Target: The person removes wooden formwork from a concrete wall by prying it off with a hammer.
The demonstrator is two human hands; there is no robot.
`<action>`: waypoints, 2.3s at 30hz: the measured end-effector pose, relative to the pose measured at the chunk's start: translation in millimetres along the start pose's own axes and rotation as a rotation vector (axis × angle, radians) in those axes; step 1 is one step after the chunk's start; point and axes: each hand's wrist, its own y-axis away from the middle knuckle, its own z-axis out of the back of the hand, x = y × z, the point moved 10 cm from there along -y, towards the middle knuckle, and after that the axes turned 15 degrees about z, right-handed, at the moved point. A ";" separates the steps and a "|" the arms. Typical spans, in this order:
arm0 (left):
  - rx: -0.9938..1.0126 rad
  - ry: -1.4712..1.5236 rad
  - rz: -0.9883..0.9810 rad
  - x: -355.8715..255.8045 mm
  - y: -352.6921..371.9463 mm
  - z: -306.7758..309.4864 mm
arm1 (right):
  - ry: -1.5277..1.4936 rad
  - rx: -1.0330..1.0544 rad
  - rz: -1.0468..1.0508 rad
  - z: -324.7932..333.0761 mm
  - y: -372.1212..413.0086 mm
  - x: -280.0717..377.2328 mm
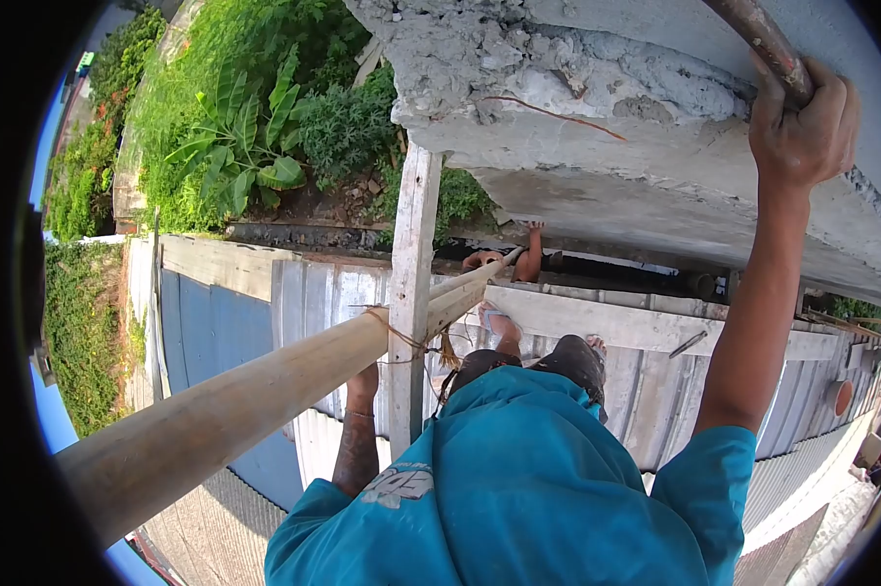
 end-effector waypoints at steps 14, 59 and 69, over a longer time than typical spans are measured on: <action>-0.037 0.504 0.127 115.9 -3.0 31.7 | 0.022 0.041 -0.038 1.1 -3.2 1.6; -0.072 0.427 0.115 81.2 -0.5 44.0 | 0.030 0.075 -0.009 -4.1 1.6 -3.1; -0.090 0.362 0.087 -3.9 -40.9 9.2 | 0.035 0.010 -0.004 0.1 -2.5 4.3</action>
